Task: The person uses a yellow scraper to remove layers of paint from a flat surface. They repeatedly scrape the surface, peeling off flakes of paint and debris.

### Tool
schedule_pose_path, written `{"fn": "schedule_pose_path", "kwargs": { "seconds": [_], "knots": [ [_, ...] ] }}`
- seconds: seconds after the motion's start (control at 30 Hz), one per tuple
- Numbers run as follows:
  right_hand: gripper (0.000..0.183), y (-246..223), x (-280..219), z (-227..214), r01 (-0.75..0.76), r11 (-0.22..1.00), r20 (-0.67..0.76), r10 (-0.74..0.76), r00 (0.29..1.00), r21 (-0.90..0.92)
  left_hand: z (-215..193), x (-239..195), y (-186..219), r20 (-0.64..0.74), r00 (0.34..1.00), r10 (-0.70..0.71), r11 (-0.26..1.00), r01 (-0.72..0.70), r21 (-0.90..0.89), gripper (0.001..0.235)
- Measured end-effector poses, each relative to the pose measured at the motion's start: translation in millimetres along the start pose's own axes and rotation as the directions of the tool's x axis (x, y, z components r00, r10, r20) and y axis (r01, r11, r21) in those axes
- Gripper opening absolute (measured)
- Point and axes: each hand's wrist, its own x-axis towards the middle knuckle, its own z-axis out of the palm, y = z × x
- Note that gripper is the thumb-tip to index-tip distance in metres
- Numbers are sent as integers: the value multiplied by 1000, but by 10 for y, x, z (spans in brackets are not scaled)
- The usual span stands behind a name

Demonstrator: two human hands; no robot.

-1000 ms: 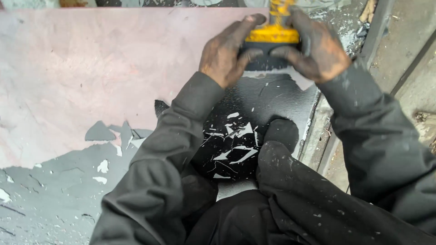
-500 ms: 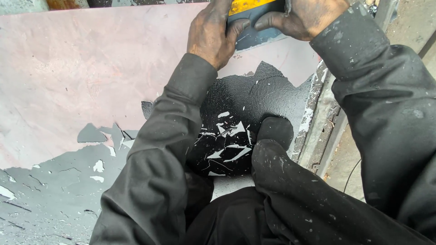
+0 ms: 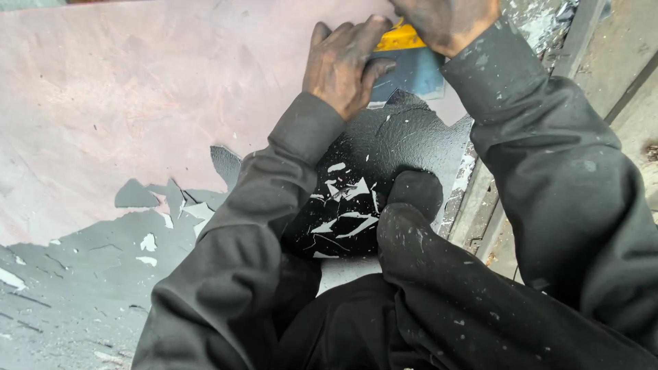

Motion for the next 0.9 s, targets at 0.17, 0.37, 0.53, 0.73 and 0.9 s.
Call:
{"fn": "schedule_pose_path", "kwargs": {
  "seconds": [0.17,0.37,0.53,0.73,0.9],
  "knots": [
    [22,46,-180,-38,0,997,-180,15,984,80,21,171,52,1,998,67,998,-67,11,49],
    [12,-91,-285,-85,72,947,-410,67,910,313,136,274,88,173,985,4,999,-13,51,47],
    [11,-138,-358,-135,-127,987,-509,160,846,99,397,240,29,181,983,37,996,-50,68,57],
    [40,-128,-612,-74,-212,899,-585,414,697,384,343,350,164,288,954,84,994,-102,47,59],
    [56,-470,-654,-389,-165,926,-647,357,674,339,504,374,169,296,944,147,985,-168,47,61]
  ]
}}
